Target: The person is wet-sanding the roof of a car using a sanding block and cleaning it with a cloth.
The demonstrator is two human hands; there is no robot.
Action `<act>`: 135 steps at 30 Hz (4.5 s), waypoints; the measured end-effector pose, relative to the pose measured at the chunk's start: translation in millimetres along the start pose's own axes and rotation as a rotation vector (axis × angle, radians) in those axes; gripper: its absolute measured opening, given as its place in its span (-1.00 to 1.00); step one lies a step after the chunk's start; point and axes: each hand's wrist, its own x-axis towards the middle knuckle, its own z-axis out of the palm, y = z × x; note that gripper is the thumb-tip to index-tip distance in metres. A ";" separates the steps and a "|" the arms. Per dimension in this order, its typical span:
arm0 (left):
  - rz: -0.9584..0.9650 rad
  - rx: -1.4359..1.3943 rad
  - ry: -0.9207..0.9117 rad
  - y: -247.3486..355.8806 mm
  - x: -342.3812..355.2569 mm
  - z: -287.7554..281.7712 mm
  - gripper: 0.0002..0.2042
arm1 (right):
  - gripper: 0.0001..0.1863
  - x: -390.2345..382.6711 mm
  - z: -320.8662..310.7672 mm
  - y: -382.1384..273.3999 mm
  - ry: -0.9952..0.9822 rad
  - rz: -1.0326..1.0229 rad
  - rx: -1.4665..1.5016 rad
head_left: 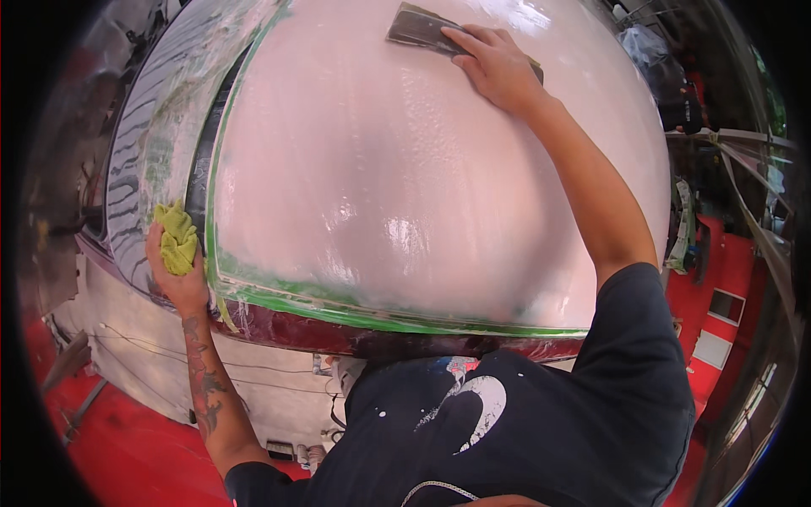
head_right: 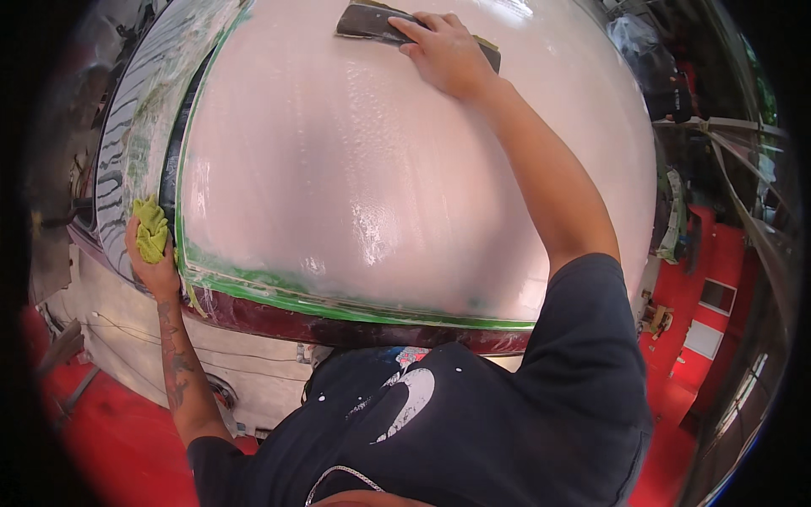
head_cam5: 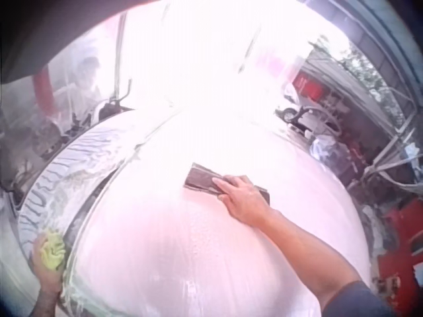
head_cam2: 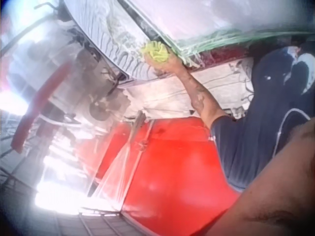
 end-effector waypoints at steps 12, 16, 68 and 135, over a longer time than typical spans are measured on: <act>-0.006 0.015 0.001 2.2 0.8 -7.8 -0.37 | -0.35 -167.2 -83.8 -46.7 -0.213 -0.162 0.194; 0.043 0.044 -0.003 3.6 2.9 -3.6 -0.35 | -0.45 -28.9 -26.1 20.2 -0.106 -0.194 0.074; 0.018 -0.002 0.076 20.3 5.8 -1.6 -0.33 | -0.42 -53.7 -6.0 -263.9 -0.090 -0.195 -0.002; -0.011 0.034 -0.023 -8.3 0.8 -14.2 -0.37 | -0.53 -213.6 -88.1 -49.4 -0.100 0.044 0.189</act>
